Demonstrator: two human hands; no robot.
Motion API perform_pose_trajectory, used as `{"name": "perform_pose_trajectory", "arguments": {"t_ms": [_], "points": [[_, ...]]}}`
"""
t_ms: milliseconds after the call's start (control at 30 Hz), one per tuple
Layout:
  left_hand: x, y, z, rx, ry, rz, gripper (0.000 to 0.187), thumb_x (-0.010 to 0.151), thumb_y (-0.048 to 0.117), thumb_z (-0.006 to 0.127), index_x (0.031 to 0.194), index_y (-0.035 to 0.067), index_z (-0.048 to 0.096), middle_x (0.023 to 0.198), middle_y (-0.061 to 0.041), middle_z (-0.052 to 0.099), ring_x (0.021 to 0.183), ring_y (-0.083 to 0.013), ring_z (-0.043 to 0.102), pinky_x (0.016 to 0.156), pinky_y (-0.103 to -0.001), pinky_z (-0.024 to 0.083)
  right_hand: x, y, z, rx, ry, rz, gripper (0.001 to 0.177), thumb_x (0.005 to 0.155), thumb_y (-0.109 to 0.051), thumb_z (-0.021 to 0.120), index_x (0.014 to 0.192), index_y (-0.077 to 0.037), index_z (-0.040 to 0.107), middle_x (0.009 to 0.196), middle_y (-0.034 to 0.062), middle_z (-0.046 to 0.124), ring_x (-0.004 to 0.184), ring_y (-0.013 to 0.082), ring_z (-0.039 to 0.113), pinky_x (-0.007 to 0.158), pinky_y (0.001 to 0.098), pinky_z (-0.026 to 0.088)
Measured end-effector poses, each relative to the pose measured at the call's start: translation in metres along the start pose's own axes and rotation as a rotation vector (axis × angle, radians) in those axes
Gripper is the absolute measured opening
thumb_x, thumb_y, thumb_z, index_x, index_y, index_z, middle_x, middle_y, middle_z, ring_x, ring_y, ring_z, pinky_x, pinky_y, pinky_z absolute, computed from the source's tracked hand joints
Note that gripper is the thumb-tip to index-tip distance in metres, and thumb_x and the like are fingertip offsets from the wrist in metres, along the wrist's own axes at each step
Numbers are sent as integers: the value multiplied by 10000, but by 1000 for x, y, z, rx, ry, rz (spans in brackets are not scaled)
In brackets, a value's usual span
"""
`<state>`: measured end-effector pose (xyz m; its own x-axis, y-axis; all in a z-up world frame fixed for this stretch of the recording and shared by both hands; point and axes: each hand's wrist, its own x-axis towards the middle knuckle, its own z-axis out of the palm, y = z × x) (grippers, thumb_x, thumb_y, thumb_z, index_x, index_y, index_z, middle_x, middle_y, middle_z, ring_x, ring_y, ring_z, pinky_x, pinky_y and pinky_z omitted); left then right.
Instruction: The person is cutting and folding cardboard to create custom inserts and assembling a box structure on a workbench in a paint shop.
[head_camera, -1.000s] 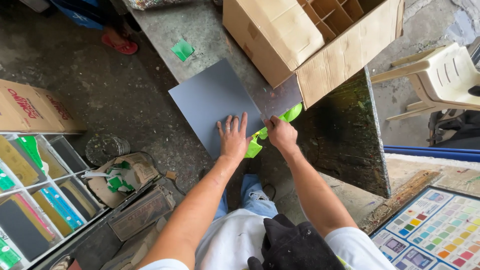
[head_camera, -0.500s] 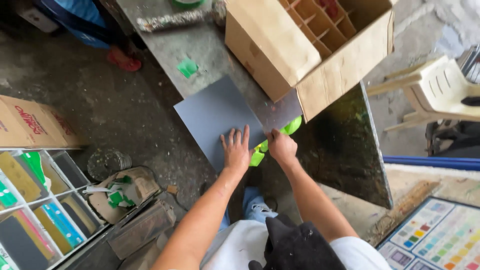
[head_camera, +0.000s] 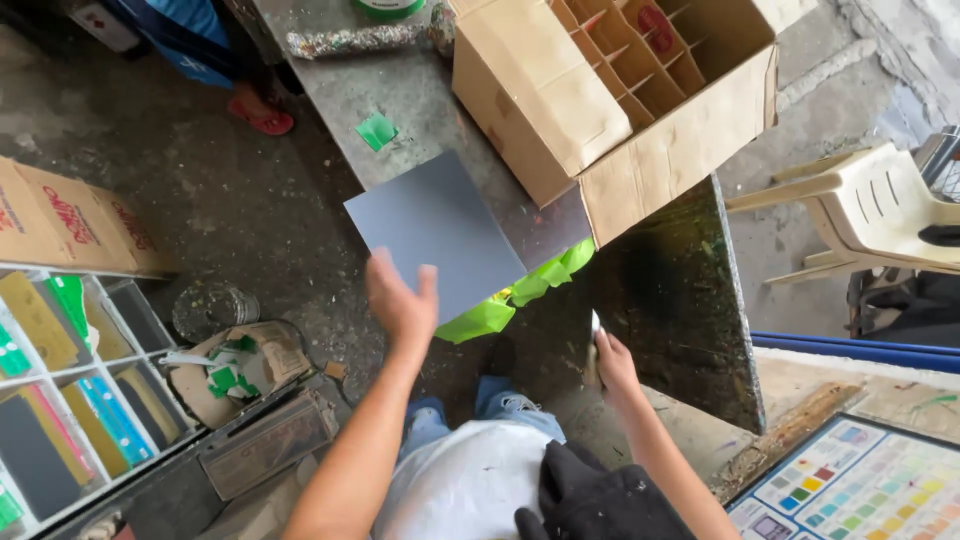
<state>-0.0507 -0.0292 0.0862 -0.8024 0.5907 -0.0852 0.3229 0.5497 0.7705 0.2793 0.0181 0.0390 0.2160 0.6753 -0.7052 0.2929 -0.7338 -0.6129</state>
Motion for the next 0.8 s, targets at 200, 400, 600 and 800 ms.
{"name": "perform_pose_trajectory", "arguments": {"t_ms": [200,400,600,800], "points": [[45,-78,25,-571,-361,-902,416,954,340,671,1279,98,579,1265,-113,704,1073,-306,701,824,-486,582,14,64,-77,71,-95,306,414,1095,-459,516,883,-104,531,663,85,491,557,241,499,499,394,401],[45,-68,39,-310,-214,-434,721,1023,346,527,1611,54,230,1671,-145,295,1513,-283,349,1220,-391,305,47,26,-84,109,-189,152,497,1046,-502,566,951,-16,607,745,112,511,590,247,486,539,389,417],[38,-97,70,-352,58,-50,622,1011,323,570,1500,-35,434,1505,-223,529,1385,-289,526,1165,-361,384,69,-31,-63,-38,-335,-23,485,1051,-496,559,963,-28,649,758,98,533,634,207,534,519,341,481],[-5,-53,-62,-635,15,-268,750,972,349,596,1571,2,304,1646,-168,344,1541,-244,301,1246,-351,263,66,-55,-22,-153,-520,-73,503,1057,-456,573,1003,38,655,689,158,545,531,243,512,459,346,412]]}}
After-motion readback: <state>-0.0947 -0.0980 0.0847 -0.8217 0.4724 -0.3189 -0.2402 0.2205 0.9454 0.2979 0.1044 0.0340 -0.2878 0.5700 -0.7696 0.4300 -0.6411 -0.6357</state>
